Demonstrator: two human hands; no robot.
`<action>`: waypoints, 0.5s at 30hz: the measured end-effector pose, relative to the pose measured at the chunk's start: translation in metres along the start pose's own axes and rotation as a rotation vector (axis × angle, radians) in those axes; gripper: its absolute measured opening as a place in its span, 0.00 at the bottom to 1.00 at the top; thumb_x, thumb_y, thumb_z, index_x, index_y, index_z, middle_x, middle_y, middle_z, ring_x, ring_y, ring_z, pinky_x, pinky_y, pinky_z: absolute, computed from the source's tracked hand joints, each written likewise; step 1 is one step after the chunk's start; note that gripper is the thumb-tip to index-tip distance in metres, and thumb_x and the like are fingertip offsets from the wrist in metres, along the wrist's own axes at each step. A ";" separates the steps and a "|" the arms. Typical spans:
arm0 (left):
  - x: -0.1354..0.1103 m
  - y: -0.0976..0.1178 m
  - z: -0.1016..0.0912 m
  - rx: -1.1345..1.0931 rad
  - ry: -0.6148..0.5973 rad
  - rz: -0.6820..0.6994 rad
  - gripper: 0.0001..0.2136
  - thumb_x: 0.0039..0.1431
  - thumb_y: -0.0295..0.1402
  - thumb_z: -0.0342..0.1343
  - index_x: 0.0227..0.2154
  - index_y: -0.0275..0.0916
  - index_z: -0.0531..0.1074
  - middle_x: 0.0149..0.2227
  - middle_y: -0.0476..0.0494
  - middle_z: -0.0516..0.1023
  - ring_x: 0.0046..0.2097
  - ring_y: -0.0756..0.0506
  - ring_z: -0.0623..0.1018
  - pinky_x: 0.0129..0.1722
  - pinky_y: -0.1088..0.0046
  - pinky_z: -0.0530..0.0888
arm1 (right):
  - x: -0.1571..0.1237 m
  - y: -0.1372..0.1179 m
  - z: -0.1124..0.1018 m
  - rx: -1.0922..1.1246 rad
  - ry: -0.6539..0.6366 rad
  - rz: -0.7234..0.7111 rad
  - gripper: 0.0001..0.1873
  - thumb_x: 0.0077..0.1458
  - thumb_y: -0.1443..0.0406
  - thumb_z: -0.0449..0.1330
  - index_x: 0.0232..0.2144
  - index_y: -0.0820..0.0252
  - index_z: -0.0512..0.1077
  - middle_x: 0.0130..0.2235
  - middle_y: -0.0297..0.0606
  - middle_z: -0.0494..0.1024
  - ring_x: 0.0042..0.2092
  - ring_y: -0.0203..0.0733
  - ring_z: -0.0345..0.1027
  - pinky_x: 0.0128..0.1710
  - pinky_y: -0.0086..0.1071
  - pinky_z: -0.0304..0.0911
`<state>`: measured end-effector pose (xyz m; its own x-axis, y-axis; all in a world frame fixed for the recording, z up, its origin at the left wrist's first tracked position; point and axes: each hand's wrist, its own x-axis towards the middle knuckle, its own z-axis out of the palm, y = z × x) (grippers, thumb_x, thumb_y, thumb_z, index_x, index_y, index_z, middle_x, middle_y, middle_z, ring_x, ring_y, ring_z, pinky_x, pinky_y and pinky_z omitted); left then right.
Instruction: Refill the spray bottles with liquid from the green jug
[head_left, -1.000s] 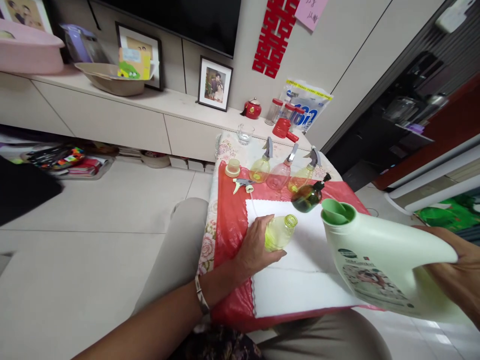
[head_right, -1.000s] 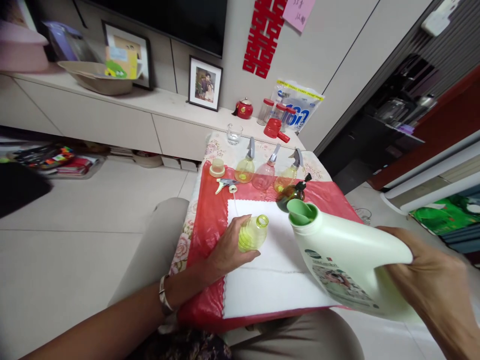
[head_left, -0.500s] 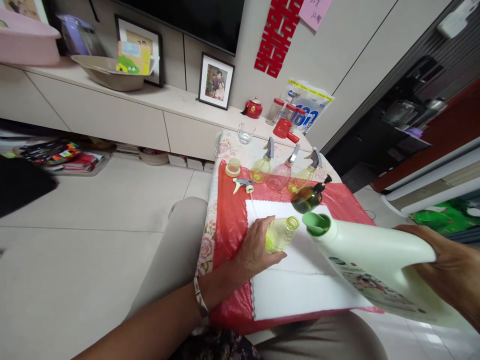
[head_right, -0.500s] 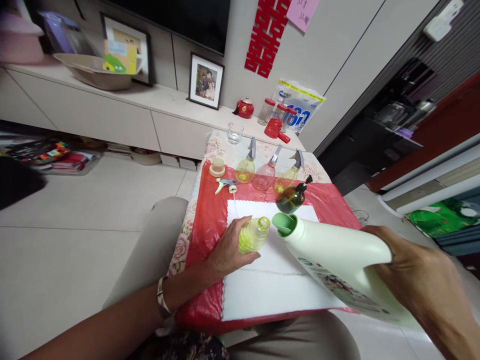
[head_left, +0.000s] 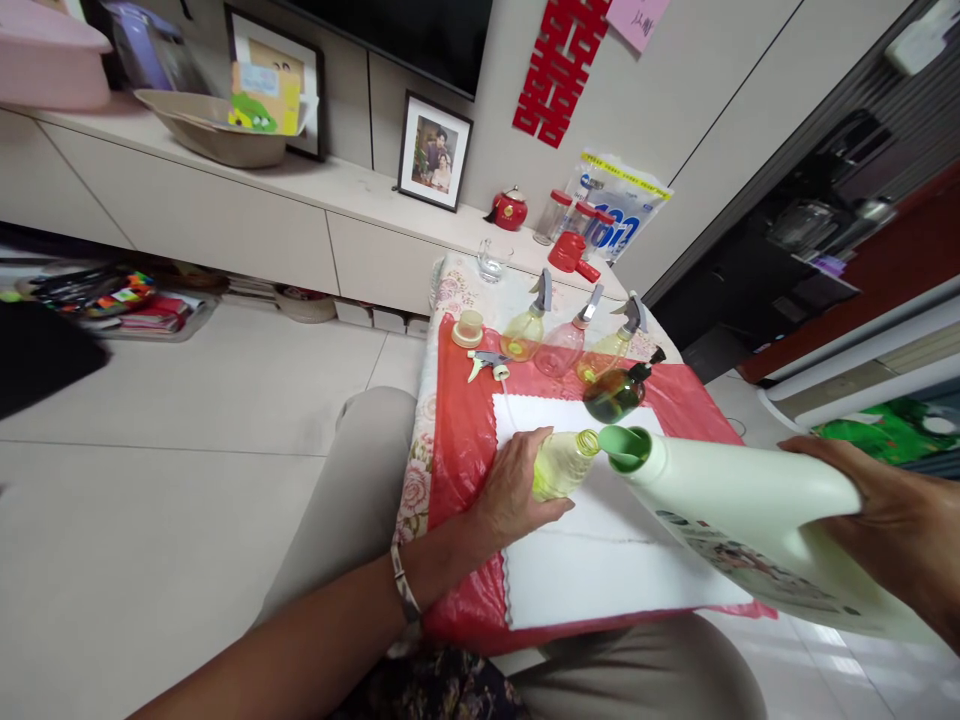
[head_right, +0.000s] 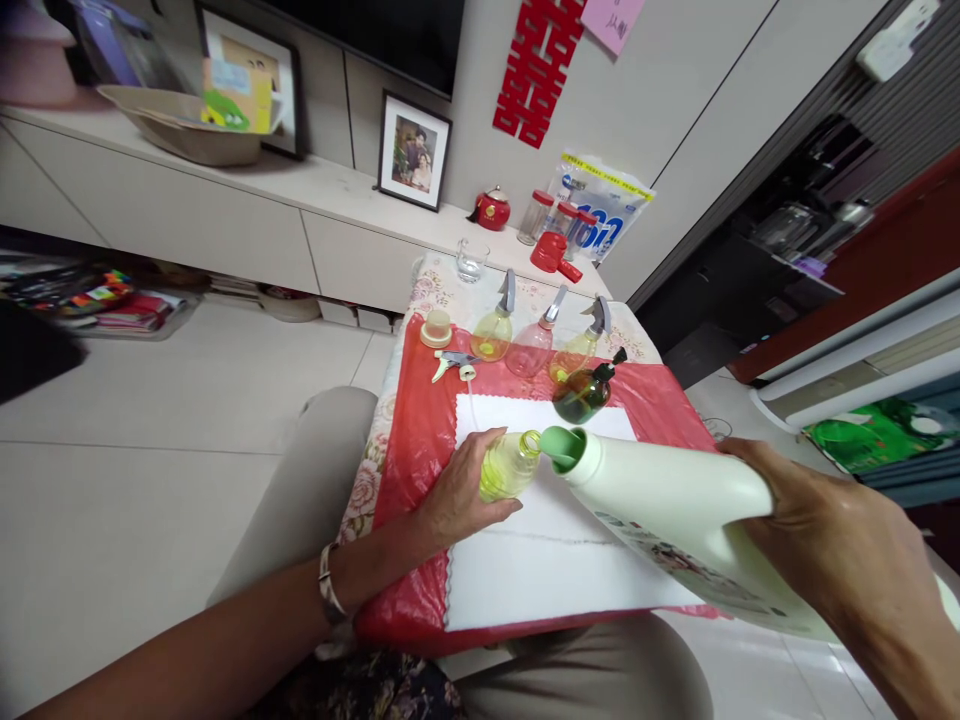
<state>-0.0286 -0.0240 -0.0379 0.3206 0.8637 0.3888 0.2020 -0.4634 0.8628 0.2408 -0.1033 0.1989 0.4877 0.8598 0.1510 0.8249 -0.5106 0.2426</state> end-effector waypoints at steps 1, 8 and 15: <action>0.000 0.000 0.000 -0.001 0.001 0.000 0.40 0.45 0.29 0.70 0.61 0.45 0.57 0.55 0.40 0.70 0.58 0.35 0.71 0.60 0.50 0.70 | 0.002 0.004 0.002 -0.021 0.025 -0.014 0.32 0.34 0.51 0.56 0.46 0.36 0.76 0.35 0.35 0.78 0.29 0.46 0.69 0.27 0.32 0.57; 0.001 0.002 0.000 0.003 -0.007 -0.022 0.42 0.43 0.30 0.71 0.61 0.45 0.57 0.55 0.38 0.70 0.59 0.33 0.71 0.59 0.47 0.71 | 0.006 0.019 0.012 -0.109 0.148 -0.130 0.28 0.42 0.51 0.59 0.49 0.35 0.74 0.34 0.36 0.76 0.26 0.40 0.64 0.28 0.31 0.58; 0.002 0.002 -0.001 -0.001 -0.021 -0.013 0.42 0.43 0.29 0.71 0.61 0.46 0.56 0.55 0.39 0.70 0.59 0.33 0.71 0.59 0.47 0.70 | 0.005 0.023 0.008 -0.166 0.218 -0.181 0.29 0.42 0.52 0.60 0.51 0.37 0.73 0.34 0.34 0.77 0.29 0.43 0.68 0.26 0.32 0.56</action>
<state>-0.0281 -0.0233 -0.0352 0.3372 0.8655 0.3704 0.2051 -0.4515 0.8684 0.2642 -0.1108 0.1971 0.2494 0.9244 0.2886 0.8261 -0.3586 0.4347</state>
